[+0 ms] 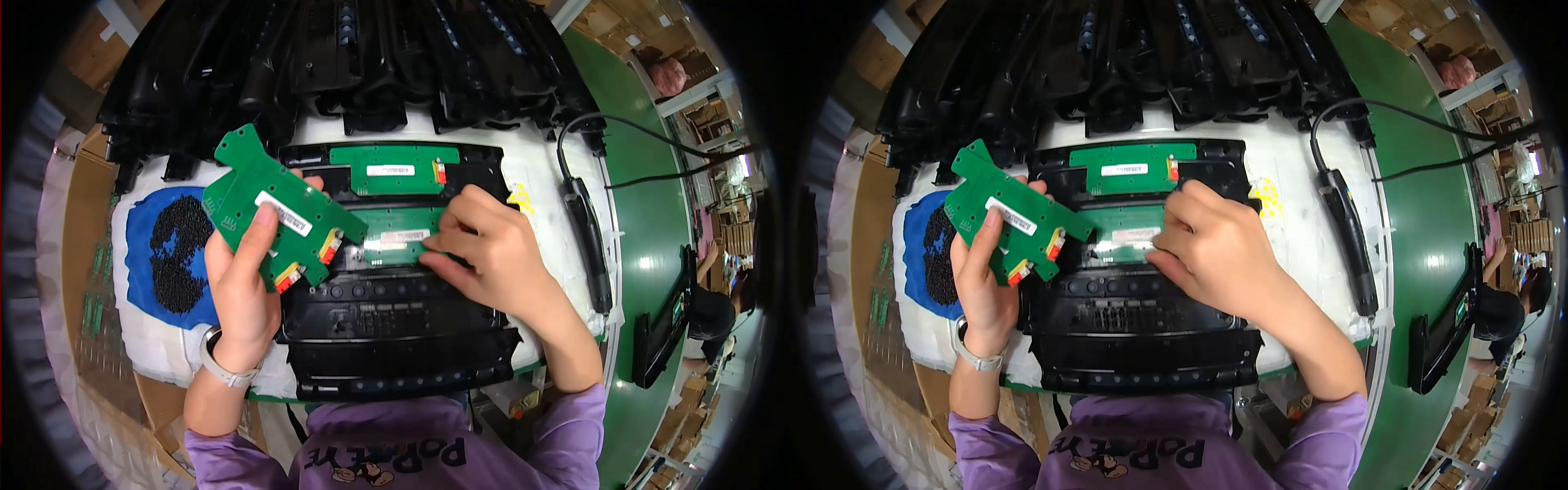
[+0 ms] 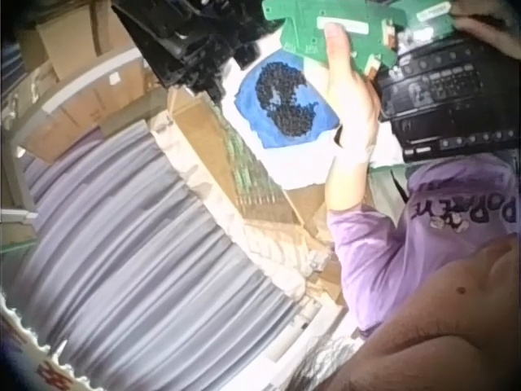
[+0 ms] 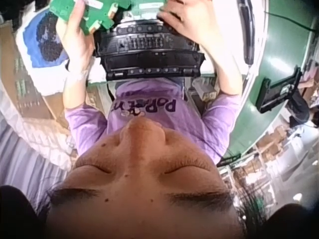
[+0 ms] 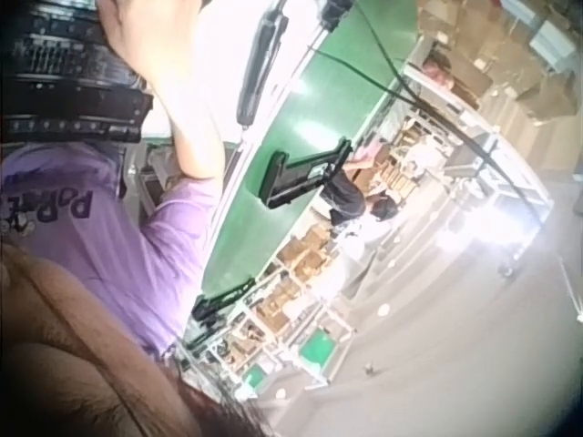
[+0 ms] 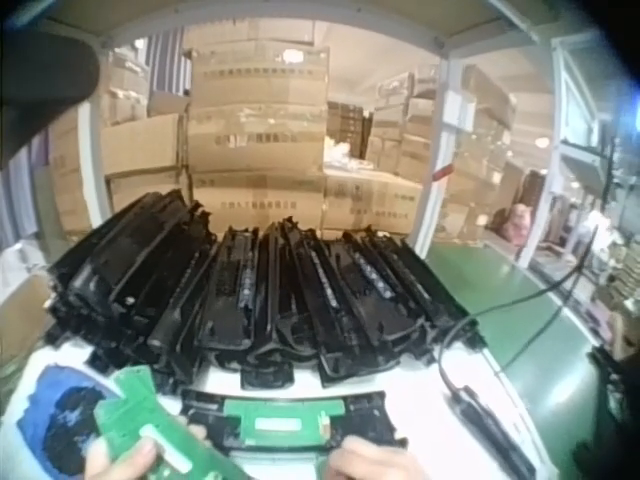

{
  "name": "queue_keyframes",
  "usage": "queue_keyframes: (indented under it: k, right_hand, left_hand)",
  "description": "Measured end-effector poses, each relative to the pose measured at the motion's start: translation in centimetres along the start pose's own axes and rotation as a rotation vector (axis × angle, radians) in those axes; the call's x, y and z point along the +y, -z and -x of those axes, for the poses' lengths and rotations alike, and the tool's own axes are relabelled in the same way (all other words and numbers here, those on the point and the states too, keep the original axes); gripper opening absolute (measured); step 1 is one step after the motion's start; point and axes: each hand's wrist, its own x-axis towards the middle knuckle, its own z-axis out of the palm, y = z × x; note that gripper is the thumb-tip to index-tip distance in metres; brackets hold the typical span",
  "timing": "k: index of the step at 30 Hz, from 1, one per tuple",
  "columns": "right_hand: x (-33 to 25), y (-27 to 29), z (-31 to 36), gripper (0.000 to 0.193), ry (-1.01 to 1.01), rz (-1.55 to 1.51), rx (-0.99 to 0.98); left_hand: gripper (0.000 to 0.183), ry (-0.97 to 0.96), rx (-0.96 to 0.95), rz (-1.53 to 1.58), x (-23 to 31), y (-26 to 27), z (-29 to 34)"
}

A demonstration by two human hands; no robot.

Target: Assembling circuit boards into plastic housings and securing them with screws using an electric screwdriver on an assembly line.

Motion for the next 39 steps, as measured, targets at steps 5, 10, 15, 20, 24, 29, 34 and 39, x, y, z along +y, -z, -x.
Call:
queue_keyframes:
  k: [5,10,15,20,24,29,34,39]
  right_hand:
    - [-4.4,-0.3,-3.0,0.055,0.100,-0.219,0.215]
    - [-7.0,-2.1,-3.9,0.062,0.016,-0.125,0.209]
    - [-6.5,-2.4,-3.1,0.057,-0.035,-0.178,0.239]
    - [-6.2,-2.2,-2.3,0.049,-0.096,-0.228,0.301]
    - [-5.1,-2.4,-2.1,0.040,0.101,-0.174,0.458]
    - [-5.4,-0.9,-2.2,0.021,-0.046,-0.155,0.466]
    - [-4.5,-0.2,-1.1,0.013,-0.104,-0.119,0.616]
    - [-5.4,0.6,2.1,0.017,0.337,0.311,0.532]
  left_hand:
    - [0.031,-0.066,-0.061,-0.057,-0.3,-1.4,1.1]
    - [0.035,-0.056,-0.163,-0.137,-0.4,-0.9,1.9]
    - [0.048,-0.239,-0.355,-0.391,-1.3,0.0,1.9]
    - [0.046,-0.214,-0.441,-0.416,-0.9,-0.1,2.4]
    - [0.045,-0.215,-0.494,-0.420,-1.0,-0.6,2.4]
    - [0.052,-0.138,-0.429,-0.313,-1.4,-0.1,1.8]
    - [0.053,-0.027,-0.132,-0.084,-0.1,-0.3,1.3]
    - [0.048,0.004,0.048,0.158,1.1,1.8,-1.0]
